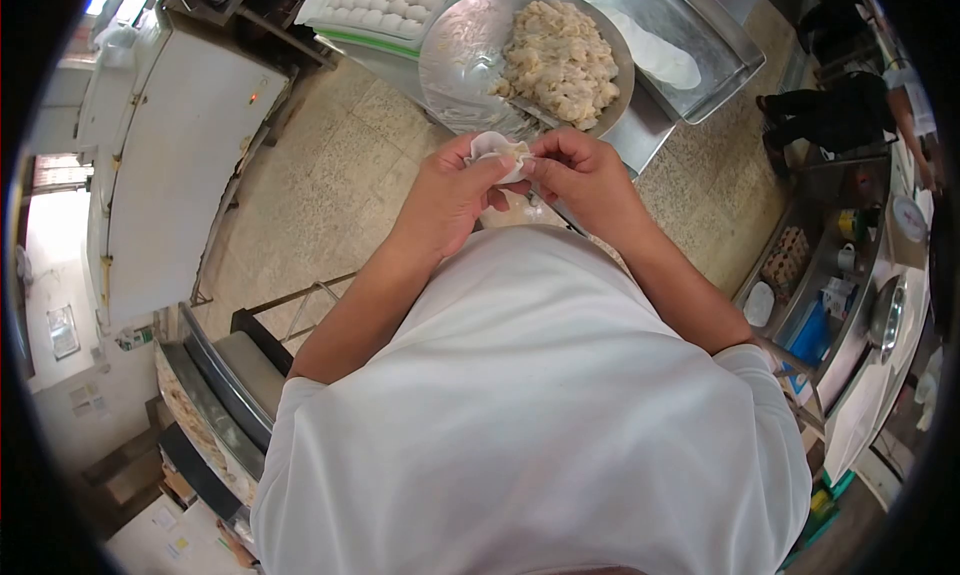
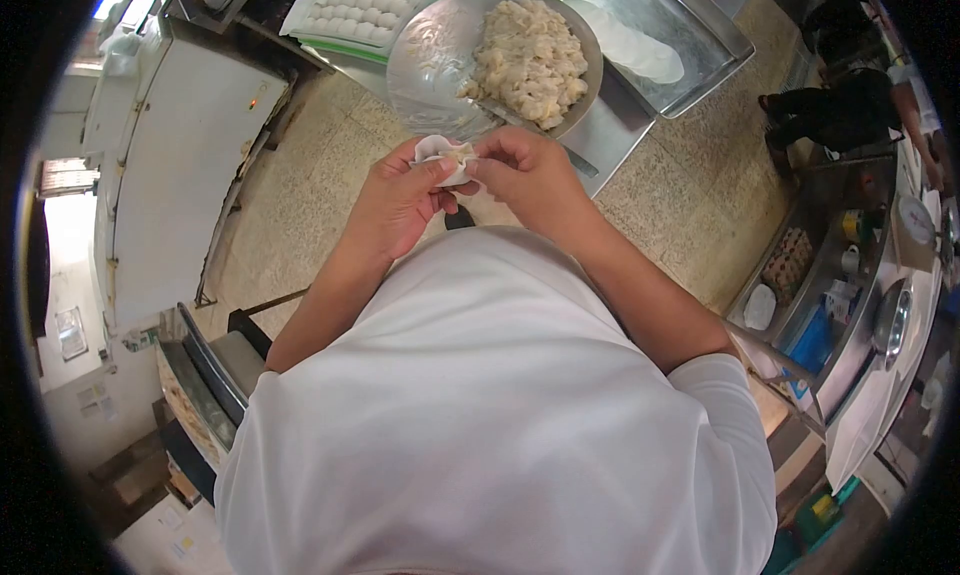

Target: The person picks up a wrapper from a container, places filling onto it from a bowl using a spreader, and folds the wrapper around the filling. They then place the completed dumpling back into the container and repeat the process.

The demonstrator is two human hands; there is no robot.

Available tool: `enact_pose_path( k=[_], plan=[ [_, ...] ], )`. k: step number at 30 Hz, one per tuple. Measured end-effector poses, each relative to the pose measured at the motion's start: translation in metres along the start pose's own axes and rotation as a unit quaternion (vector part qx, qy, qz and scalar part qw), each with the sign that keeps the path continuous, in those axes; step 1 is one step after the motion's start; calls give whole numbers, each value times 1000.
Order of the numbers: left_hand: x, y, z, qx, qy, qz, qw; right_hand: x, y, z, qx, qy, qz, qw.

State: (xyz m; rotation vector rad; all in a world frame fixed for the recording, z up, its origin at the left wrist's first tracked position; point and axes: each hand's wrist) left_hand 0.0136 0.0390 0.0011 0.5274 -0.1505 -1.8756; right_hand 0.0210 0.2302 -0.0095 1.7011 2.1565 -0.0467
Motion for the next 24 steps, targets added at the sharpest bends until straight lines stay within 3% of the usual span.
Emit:
enact_pose_path(
  k=[5,7,11,13,17,20,22,24],
  plan=[
    [0,1,5,30,34,-15,999,1,2,8,55,72,3,996],
    [-1,0,3,35,-6,0,999,1,3,9,188,207,-17,960],
    [0,1,1,25,-53,11,998,-5,3,10,141,102,19,985],
    [1,3,1,27,-61,6,998,-4,1,6,66,-2,-9,998],
    [-5,6,4,19,-55,33,998,0,3,1,21,55,-23,998],
    [-2,6,0,8,-59,42,997,-2,4,3,46,112,2,993],
    [0,8,0,8,-110,40,993,0,3,9,184,257,-51,947],
    [0,9,1,6,-161,38,986,-4,5,7,205,258,-39,943]
  ],
)
Point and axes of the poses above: each hand's wrist, its own y-axis away from the middle knuckle, its own x-axis out of the back of the hand, z = x × y, and after that the axes turned 10 degrees about -y, right-handed
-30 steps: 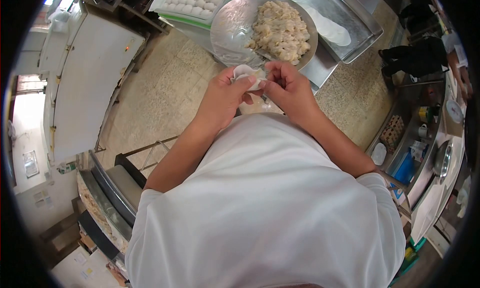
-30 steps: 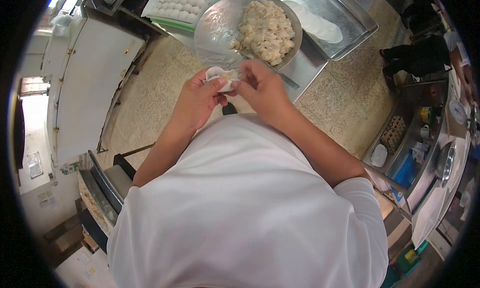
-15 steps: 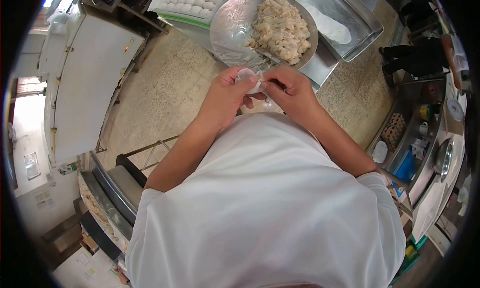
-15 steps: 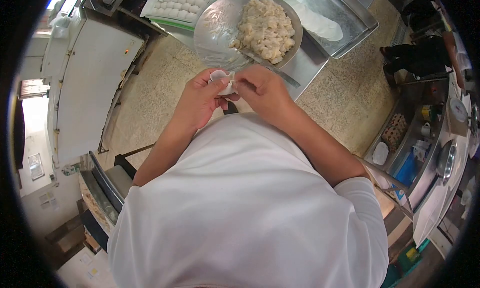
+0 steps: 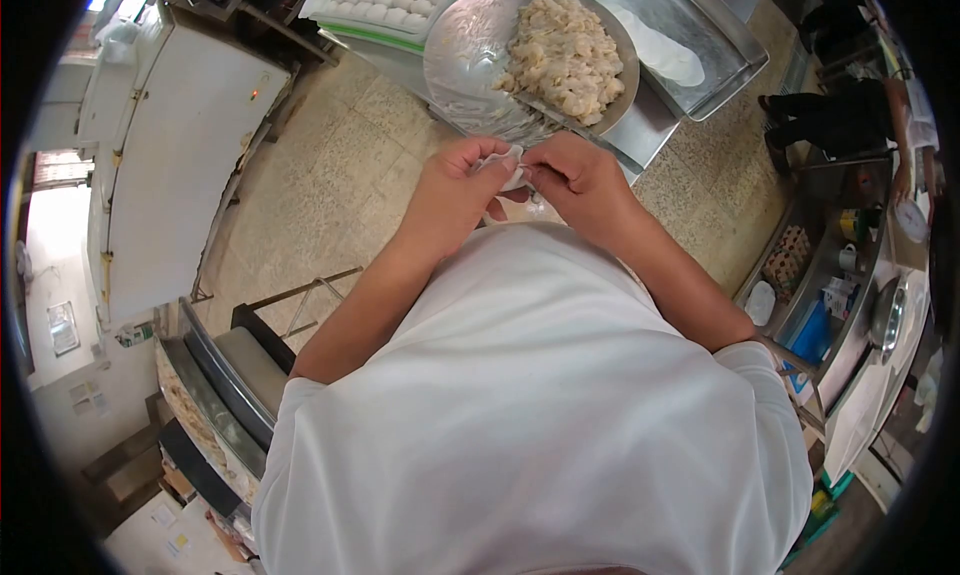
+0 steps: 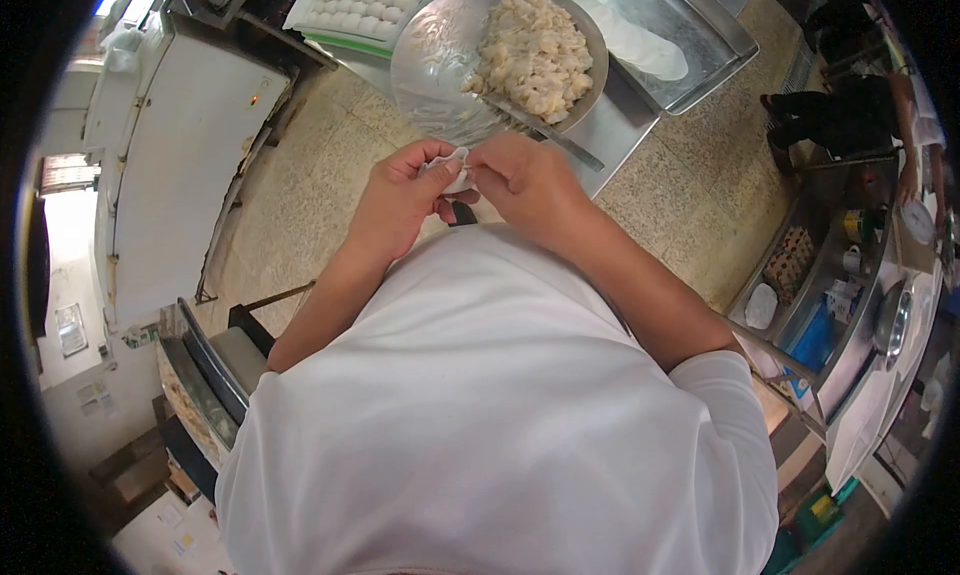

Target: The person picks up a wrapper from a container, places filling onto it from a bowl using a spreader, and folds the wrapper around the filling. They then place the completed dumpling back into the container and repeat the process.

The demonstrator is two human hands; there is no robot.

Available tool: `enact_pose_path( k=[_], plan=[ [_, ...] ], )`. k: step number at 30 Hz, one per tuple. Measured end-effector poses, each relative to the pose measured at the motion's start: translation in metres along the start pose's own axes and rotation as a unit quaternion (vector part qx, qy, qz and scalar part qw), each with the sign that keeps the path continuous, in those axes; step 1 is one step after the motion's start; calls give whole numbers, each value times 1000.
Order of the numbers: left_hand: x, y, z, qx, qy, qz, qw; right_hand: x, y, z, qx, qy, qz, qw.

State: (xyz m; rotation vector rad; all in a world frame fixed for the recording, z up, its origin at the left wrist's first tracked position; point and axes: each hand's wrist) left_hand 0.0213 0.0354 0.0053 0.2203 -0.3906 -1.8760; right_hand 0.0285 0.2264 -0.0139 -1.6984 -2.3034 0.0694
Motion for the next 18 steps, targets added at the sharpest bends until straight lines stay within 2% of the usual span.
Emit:
enact_pose_path(
  k=[2,4,7,11,14,16,17,18],
  plan=[
    [0,3,3,-11,-13,-12,1000,0,-1,-7,17,6,15,1000],
    [2,3,0,-18,-12,-15,1000,0,-2,-13,-115,-148,16,982],
    [1,4,0,-23,-8,-13,1000,4,-5,-10,-135,-132,-11,982],
    [1,2,-3,-32,27,16,999,3,-4,-7,-124,-119,-1,985],
    [0,5,0,-10,-35,16,999,3,-1,-2,-83,-63,-7,995],
    [-2,6,3,-12,-50,8,999,0,0,-1,-17,-4,-14,1000],
    [-2,6,4,-13,-64,2,998,-1,0,-5,-17,-4,-13,1000],
    [-2,5,3,-14,-64,2,998,-2,0,-15,-56,-55,2,997]
  ],
)
Point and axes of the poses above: each hand's wrist, its own y-axis away from the middle knuckle, its own x-axis out of the back of the hand, z = x × y, and after that the axes turned 10 degrees about -y, right-handed
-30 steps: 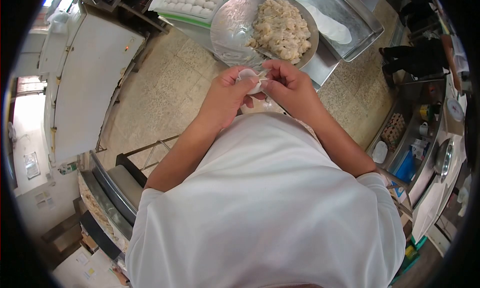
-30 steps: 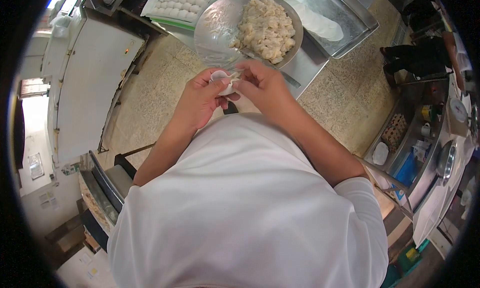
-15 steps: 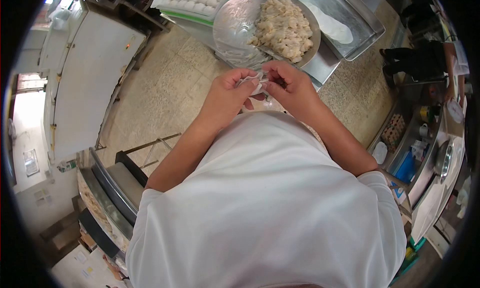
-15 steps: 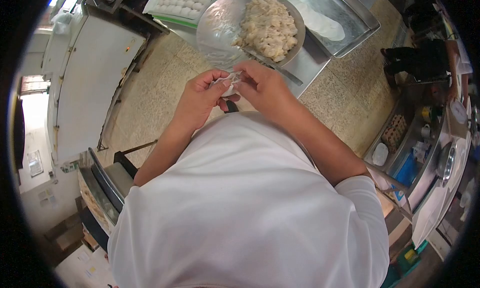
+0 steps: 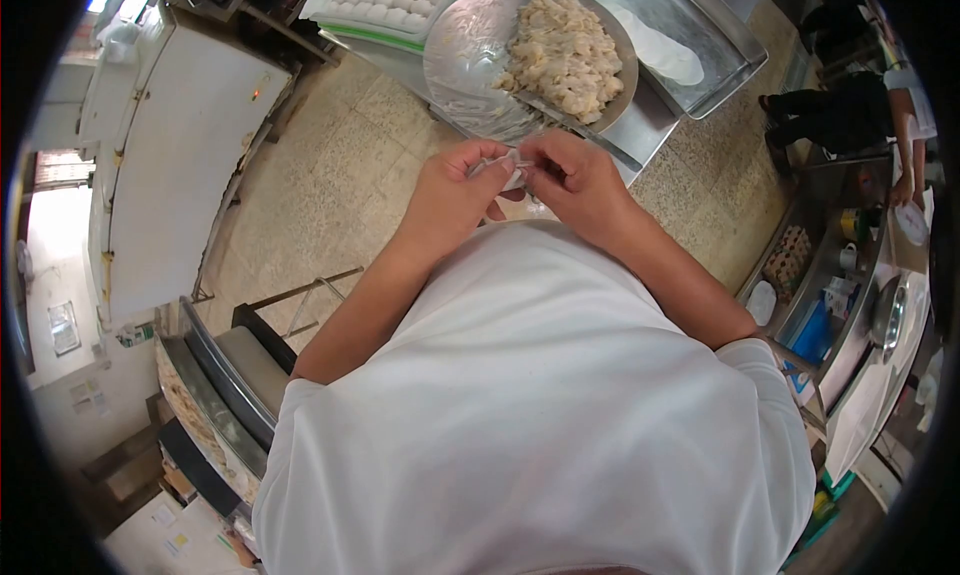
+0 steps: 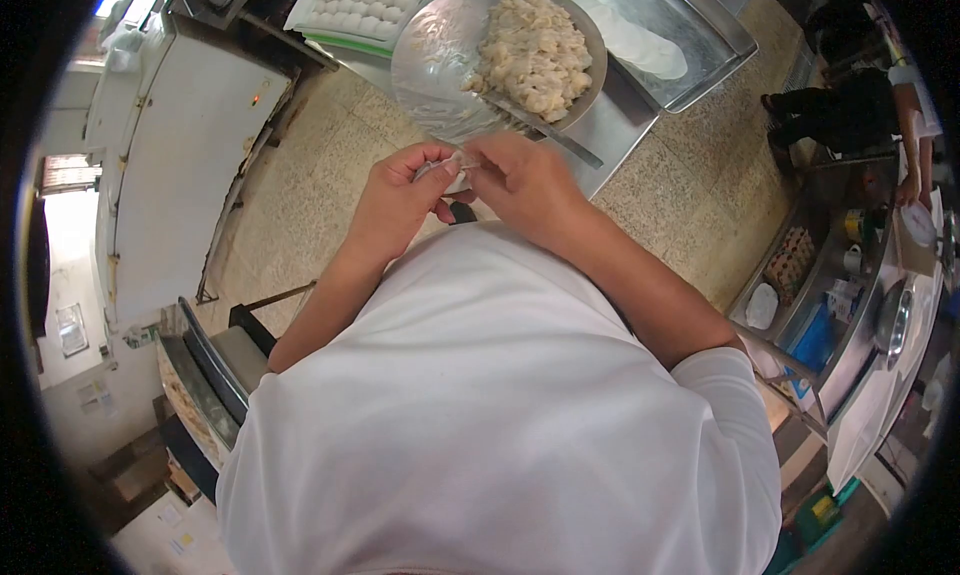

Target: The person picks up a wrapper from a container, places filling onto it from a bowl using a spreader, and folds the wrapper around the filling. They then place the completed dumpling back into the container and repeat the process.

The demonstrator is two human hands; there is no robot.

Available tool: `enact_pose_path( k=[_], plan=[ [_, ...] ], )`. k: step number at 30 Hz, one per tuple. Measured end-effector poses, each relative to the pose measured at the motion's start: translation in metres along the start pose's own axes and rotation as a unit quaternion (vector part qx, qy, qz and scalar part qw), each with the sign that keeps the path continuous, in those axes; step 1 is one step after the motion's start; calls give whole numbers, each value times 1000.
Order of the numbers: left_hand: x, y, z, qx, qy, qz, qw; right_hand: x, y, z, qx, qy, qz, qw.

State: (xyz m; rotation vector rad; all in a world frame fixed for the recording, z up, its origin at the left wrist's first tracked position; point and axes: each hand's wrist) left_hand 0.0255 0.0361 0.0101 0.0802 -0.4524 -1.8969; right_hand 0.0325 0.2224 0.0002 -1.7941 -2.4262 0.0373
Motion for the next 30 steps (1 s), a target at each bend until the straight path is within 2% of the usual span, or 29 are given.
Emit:
enact_pose_path(
  k=[1,2,4,11,13,16,20,22,24,26,30],
  plan=[
    [1,0,-2,-7,1,-4,1000,-1,0,-5,-38,-52,14,998],
    [1,-1,-2,-14,2,-7,1000,0,0,-2,-38,-52,14,998],
    [1,-1,-2,-6,2,-11,1000,3,-1,10,11,19,-1,1000],
    [-3,-3,-5,-40,44,24,998,3,0,17,-4,19,38,999],
    [-4,0,-3,-31,13,32,999,4,1,24,57,75,12,995],
    [-4,1,1,-12,-29,37,999,2,4,16,72,121,2,990],
    [-3,2,0,-12,-37,17,999,-3,4,2,5,19,36,999],
    [-2,2,-5,-16,-32,16,999,0,2,14,42,95,-7,995],
    [-2,1,-5,-20,-26,16,999,0,2,15,40,82,4,996],
    [-5,3,-1,-38,10,63,997,-1,1,17,38,67,12,997],
    [-3,3,-6,-40,-18,58,997,0,0,20,73,120,5,990]
  ],
)
Point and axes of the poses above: each hand's wrist, its own y-axis away from the middle knuckle, its own x-axis out of the back of the hand, z = x × y, and after that the axes turned 10 degrees about -y, right-handed
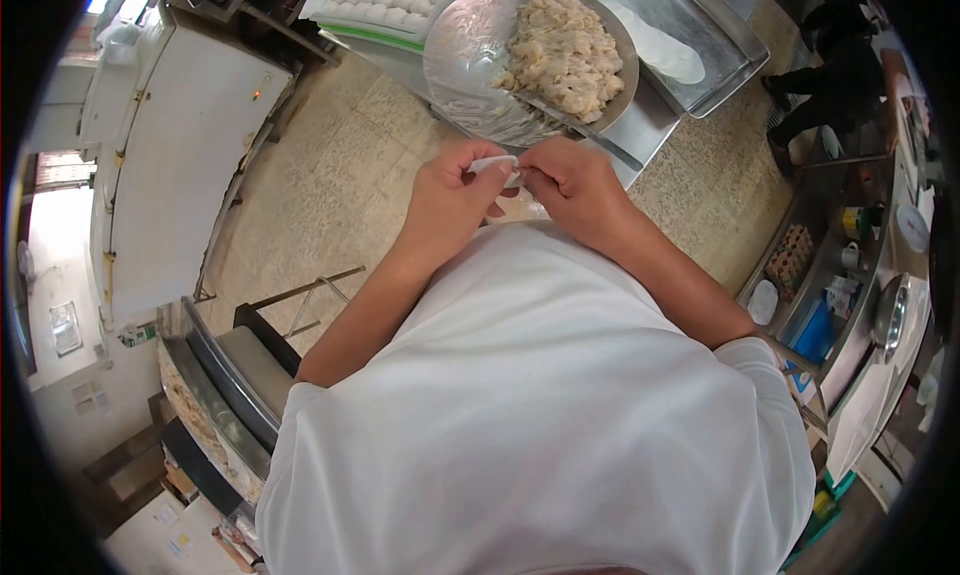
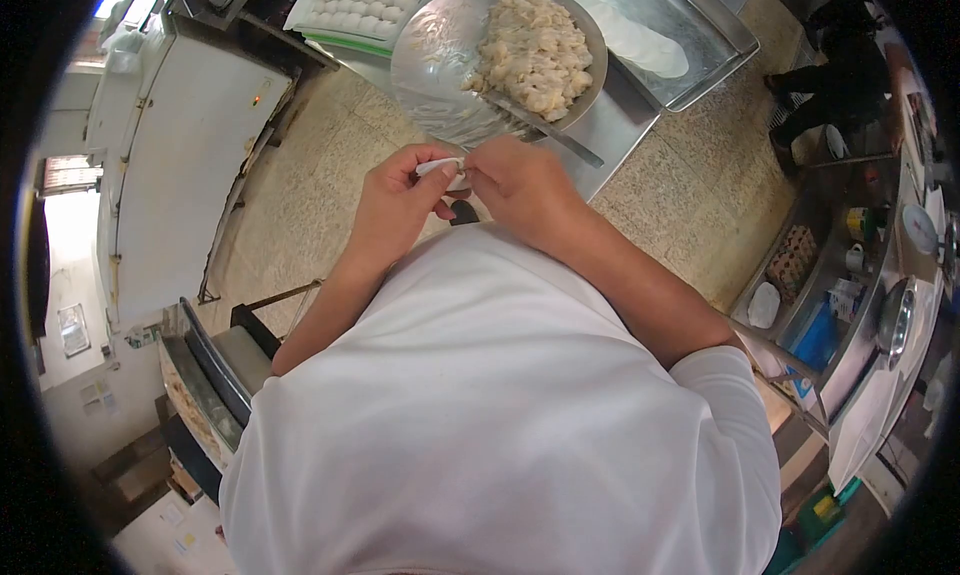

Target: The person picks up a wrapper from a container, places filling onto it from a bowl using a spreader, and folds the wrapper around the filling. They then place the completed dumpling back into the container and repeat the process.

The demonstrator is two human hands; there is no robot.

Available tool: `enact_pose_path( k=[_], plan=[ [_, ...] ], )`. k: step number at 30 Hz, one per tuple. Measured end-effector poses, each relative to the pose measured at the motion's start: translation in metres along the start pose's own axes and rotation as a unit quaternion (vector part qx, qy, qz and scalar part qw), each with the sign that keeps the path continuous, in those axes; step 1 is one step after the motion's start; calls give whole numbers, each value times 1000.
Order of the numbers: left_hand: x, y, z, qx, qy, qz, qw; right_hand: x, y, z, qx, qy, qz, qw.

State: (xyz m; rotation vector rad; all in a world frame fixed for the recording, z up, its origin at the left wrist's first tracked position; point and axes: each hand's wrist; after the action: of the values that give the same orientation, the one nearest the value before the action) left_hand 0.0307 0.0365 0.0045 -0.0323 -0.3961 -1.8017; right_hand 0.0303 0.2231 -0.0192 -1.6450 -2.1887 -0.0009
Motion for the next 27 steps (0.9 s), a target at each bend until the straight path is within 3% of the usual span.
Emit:
enact_pose_path(
  k=[9,11,14,16,20,23,25,27],
  plan=[
    [0,-2,4,0,-56,-52,997,3,0,-7,5,11,8,1000],
    [-3,-2,2,-2,-11,-26,1000,4,1,-4,-4,18,-5,1000],
    [-5,-3,2,-19,13,4,1000,3,1,-4,21,-8,49,999],
    [-5,-3,1,-12,-10,-6,1000,7,0,-4,14,26,-7,1000],
    [-3,-2,5,5,-56,-29,998,6,-1,-10,40,62,-15,997],
    [-1,-1,7,-1,-66,-31,997,3,-3,-15,-7,23,24,999],
    [2,-1,7,-2,-61,-37,997,3,-5,-6,46,56,-7,997],
    [3,-1,6,-4,-54,-42,998,1,-7,-6,31,42,2,999]
  ],
)
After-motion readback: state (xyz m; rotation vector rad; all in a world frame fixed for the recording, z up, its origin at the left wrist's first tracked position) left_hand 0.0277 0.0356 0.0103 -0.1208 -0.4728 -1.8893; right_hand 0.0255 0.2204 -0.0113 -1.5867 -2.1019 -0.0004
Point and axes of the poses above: each hand's wrist, its own y-axis away from the middle knuckle, its own x-axis out of the back of the hand, z = x × y, and after that the axes turned 10 degrees about -y, right-handed
